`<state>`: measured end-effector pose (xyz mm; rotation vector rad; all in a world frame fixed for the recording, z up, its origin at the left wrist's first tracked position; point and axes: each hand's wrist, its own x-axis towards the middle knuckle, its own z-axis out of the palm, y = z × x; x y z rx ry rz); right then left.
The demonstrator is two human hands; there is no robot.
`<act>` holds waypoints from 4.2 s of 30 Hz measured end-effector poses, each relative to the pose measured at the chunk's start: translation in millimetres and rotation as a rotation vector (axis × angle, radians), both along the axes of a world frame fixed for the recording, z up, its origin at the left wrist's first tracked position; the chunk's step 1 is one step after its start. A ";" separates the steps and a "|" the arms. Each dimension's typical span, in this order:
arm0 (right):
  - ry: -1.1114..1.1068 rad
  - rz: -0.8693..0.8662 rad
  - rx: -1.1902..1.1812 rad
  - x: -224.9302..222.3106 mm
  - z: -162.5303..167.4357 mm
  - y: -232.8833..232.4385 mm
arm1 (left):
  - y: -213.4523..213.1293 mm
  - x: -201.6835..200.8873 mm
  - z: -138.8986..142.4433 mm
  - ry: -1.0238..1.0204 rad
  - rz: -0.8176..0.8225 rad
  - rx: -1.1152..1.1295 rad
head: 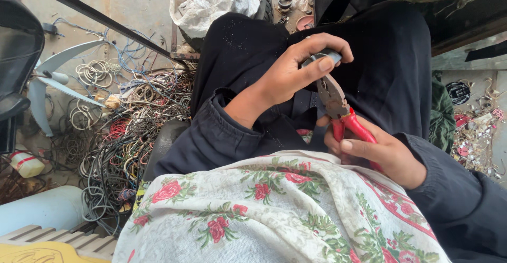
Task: The person uses pliers to repeatedly pry and adjust a small circular metal component, rotating it to access different edges. The person works at a cluttered workbench with tools and wires visible nearby.
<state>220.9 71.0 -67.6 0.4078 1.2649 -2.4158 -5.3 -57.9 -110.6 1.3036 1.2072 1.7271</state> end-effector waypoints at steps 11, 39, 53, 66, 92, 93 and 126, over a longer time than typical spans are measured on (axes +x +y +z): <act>0.054 -0.051 0.165 -25.3 -41.1 -1.1 | 5.3 -9.1 -43.9 -0.383 -0.054 -0.017; 0.017 -0.071 0.292 4.0 -16.3 12.5 | -3.0 0.6 -1.5 -0.969 -0.263 0.147; 0.154 -0.084 0.661 26.5 -0.6 27.3 | -23.3 9.7 47.5 -0.552 -0.208 0.088; 0.043 -0.183 0.672 26.7 18.2 33.5 | -25.5 13.3 66.4 -0.545 -0.367 -0.284; 0.140 -0.278 0.594 20.9 20.4 29.0 | -18.0 17.2 51.2 -0.490 -0.317 -0.275; 0.140 -0.299 0.600 19.9 22.0 28.0 | -16.9 17.7 50.7 -0.498 -0.300 -0.272; 0.762 -0.386 1.954 -5.4 19.9 22.5 | -1.3 55.3 40.3 -0.683 -0.187 -0.130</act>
